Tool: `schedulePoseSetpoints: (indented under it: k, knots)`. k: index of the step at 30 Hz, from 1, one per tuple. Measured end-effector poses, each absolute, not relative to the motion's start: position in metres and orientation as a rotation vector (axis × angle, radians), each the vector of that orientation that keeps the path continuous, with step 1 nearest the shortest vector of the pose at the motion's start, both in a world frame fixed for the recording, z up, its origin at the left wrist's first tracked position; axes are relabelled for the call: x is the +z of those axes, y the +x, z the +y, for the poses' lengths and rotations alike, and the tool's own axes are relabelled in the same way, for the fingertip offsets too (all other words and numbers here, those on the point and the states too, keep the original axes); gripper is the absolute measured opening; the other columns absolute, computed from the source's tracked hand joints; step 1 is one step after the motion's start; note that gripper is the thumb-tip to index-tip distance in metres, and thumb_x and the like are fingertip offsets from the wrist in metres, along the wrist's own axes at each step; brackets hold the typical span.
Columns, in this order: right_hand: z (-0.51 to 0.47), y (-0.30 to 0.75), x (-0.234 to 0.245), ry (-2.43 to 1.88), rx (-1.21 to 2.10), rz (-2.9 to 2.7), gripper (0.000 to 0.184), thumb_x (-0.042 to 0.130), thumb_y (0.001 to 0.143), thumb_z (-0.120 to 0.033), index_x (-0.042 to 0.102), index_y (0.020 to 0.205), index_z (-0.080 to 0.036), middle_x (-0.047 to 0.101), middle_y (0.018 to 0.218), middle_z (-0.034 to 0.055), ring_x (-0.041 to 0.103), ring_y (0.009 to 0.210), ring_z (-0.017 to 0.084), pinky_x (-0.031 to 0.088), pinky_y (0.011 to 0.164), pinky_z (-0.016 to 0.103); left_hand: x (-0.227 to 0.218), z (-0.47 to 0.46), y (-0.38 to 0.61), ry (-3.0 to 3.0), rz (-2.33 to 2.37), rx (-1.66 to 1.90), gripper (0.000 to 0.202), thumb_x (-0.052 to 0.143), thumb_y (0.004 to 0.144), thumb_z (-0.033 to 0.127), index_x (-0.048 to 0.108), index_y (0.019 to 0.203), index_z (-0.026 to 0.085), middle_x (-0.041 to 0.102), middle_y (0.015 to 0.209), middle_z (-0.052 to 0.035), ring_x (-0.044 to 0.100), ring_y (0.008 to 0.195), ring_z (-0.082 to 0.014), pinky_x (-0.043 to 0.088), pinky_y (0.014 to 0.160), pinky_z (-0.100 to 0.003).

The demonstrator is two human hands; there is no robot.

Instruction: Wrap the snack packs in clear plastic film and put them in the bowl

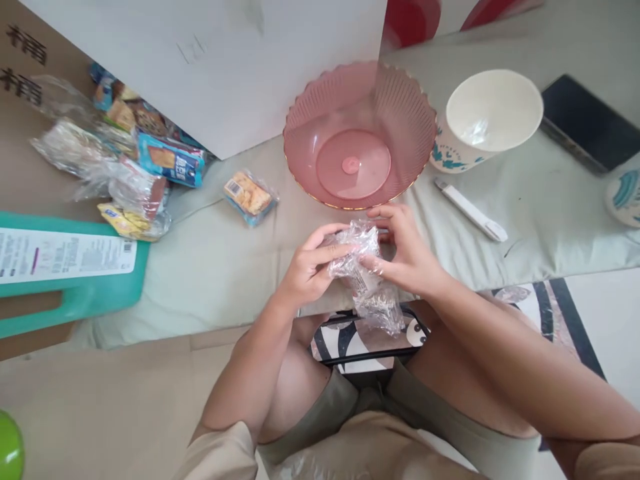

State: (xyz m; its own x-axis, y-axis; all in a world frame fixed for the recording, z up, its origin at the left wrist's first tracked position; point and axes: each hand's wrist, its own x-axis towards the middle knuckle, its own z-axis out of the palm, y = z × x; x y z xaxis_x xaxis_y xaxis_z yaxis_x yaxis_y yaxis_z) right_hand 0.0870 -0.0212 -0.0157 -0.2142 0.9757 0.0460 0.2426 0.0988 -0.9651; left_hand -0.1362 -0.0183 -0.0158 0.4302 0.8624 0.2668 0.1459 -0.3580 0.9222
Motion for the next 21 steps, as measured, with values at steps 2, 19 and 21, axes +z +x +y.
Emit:
schedulePoseSetpoints:
  k: [2,19,21]
  knots:
    - [-0.016,0.088,-0.016,-1.229,1.187,-1.586,0.065,0.077,0.083,-0.058,0.050,0.134,-0.028,0.046,0.137,0.0142,0.062,0.125,0.030,0.059,0.097,0.046,-0.017,-0.018,-0.135,1.794,0.878,0.991,0.031,0.064,0.099,0.025,0.079,0.125,0.032,0.065,0.140,-0.0129,0.071,0.121,-0.0242,0.061,0.103,-0.042]
    - [0.040,0.173,-0.042,-1.463,0.573,-0.830,0.025,0.062,0.089,-0.035,0.043,0.104,-0.028,0.056,0.113,0.0053,0.067,0.103,0.021,0.058,0.095,0.048,-0.021,-0.005,-0.122,1.788,1.018,1.042,0.027,0.068,0.097,0.041,0.084,0.110,0.024,0.072,0.129,-0.0141,0.073,0.114,-0.0239,0.061,0.093,-0.036]
    - [0.059,0.182,-0.049,-1.468,0.635,-0.882,0.025,0.061,0.090,-0.035,0.042,0.104,-0.027,0.056,0.128,0.0088,0.066,0.113,0.024,0.058,0.096,0.049,-0.019,-0.002,-0.119,1.780,1.035,1.052,0.026,0.070,0.095,0.041,0.085,0.107,0.024,0.073,0.126,-0.0137,0.073,0.114,-0.0239,0.060,0.094,-0.036]
